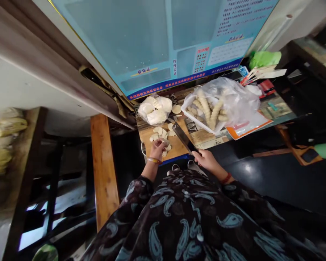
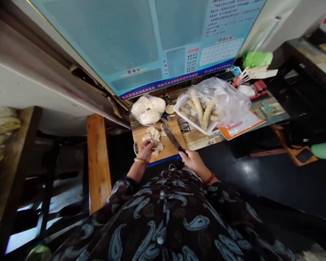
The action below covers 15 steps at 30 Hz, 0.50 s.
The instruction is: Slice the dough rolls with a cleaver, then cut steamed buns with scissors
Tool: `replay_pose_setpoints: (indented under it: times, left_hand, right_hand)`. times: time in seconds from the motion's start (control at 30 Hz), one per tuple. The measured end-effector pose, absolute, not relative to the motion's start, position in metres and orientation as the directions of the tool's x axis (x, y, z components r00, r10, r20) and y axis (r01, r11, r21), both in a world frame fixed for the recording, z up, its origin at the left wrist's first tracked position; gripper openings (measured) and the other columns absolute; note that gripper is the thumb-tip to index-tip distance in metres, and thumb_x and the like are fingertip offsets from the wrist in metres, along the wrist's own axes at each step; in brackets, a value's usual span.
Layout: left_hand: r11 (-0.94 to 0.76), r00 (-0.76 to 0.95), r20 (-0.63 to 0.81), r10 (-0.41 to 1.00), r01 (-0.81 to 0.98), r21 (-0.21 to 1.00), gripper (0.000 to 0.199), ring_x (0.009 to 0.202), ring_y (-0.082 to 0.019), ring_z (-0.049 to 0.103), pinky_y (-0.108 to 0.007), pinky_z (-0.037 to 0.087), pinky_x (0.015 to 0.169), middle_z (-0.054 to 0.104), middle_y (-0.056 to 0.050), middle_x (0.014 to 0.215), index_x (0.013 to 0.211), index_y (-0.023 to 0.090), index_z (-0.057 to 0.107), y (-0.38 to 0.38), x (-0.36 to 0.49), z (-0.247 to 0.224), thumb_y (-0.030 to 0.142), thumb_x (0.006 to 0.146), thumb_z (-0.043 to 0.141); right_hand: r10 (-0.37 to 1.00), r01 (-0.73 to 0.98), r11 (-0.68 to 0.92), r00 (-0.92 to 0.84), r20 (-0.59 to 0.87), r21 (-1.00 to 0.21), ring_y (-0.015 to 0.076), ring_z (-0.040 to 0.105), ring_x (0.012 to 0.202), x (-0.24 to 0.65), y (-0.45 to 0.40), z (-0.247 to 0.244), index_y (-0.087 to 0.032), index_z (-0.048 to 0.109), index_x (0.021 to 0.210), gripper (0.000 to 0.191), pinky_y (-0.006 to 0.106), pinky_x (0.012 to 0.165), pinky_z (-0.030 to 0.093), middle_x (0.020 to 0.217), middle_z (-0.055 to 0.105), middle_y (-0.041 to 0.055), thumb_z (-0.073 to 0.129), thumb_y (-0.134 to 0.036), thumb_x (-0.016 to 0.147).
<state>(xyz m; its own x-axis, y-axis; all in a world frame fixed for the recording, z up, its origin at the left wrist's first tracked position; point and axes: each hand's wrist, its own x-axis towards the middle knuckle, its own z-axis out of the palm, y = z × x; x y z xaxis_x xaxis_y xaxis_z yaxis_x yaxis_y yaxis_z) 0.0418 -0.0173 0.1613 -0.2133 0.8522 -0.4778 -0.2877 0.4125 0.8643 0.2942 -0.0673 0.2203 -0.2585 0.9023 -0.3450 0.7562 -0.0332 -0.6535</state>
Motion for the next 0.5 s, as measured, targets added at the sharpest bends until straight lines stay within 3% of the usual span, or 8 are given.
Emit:
replay_pose_setpoints:
  times: [0.17,0.27,0.43,0.5]
  left_hand:
    - [0.451,-0.284,-0.542,0.791,-0.328,0.83,0.048,0.058,-0.011,0.062,-0.02,0.043,0.051,0.066,0.001,0.073,0.087,0.018,0.054,-0.04,0.032,0.154,0.038,0.055,0.083]
    - [0.484,-0.322,-0.591,0.739,-0.356,0.799,0.044,0.065,-0.014,0.066,-0.026,0.052,0.061,0.067,-0.001,0.075,0.086,0.019,0.052,-0.056,0.027,0.148,0.037,0.059,0.081]
    - [0.568,-0.304,-0.618,0.725,-0.243,0.786,0.047,0.069,-0.016,0.065,-0.033,0.056,0.069,0.061,0.003,0.072,0.091,0.019,0.052,-0.063,0.059,0.141,0.03,0.056,0.082]
    - [0.572,-0.261,-0.592,0.762,-0.157,0.805,0.046,0.065,-0.015,0.063,-0.031,0.055,0.066,0.057,0.005,0.068,0.091,0.019,0.054,-0.051,0.075,0.134,0.025,0.054,0.08]
  right_hand:
    - [0.917,0.736,-0.066,-0.222,-0.333,-0.674,0.0181,0.07,0.067,0.315,-0.092,0.218,-0.016,0.066,0.11,0.05,0.027,0.066,0.051,0.08,0.075,0.0065,0.03,-0.05,0.1]
    - [0.909,0.752,-0.046,-0.241,-0.34,-0.657,0.0205,0.072,0.074,0.336,-0.104,0.21,-0.016,0.064,0.122,0.051,0.029,0.069,0.051,0.084,0.076,0.0087,0.028,-0.045,0.101]
    - [0.928,0.799,-0.041,-0.192,-0.32,-0.6,0.021,0.071,0.094,0.361,-0.121,0.204,-0.018,0.067,0.118,0.042,0.027,0.077,0.048,0.102,0.076,0.0111,0.036,-0.04,0.1]
    - [0.938,0.821,-0.058,-0.151,-0.314,-0.568,0.0202,0.071,0.092,0.367,-0.121,0.207,-0.021,0.071,0.108,0.038,0.026,0.073,0.046,0.099,0.077,0.0087,0.041,-0.042,0.099]
